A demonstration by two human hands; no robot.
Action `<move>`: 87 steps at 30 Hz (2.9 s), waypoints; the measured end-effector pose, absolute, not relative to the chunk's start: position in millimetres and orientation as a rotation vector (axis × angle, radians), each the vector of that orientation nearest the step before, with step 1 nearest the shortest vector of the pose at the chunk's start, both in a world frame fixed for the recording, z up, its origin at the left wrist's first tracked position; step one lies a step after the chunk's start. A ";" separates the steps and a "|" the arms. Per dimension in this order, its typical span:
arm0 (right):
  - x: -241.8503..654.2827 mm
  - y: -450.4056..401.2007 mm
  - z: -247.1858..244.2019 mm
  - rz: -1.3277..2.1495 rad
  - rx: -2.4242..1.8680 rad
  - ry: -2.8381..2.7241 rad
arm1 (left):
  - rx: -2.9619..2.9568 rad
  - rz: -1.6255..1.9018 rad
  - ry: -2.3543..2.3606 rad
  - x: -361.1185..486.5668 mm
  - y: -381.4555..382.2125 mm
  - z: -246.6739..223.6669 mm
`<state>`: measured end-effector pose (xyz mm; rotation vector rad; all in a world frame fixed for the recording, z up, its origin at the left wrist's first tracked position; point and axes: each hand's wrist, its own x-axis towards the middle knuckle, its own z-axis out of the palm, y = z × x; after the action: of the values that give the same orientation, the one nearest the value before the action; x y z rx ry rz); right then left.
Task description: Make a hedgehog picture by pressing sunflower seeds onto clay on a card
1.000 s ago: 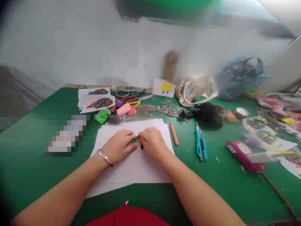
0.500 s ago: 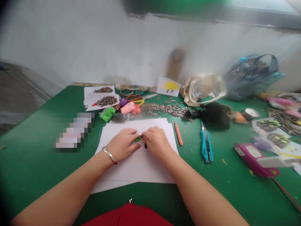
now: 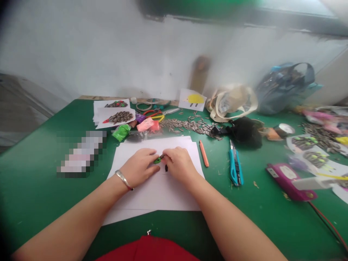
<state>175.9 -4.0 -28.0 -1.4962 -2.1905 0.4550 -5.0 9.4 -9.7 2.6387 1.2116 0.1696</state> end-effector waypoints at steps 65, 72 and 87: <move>180.3 -5.8 -36.5 0.320 -1.475 -2.195 | 2.765 0.123 1.146 -4.6 -0.7 -7.9; 184.4 -4.3 -37.7 0.312 -1.472 -2.177 | 2.677 0.141 1.124 -7.8 0.2 -1.8; 184.8 -3.2 -31.0 0.384 -1.525 -2.154 | 2.768 0.117 1.079 -7.2 0.4 -5.0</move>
<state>184.8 -3.2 -31.0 -1.5246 -2.1535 0.3835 -7.2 0.4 -5.0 2.7681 1.0789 0.1171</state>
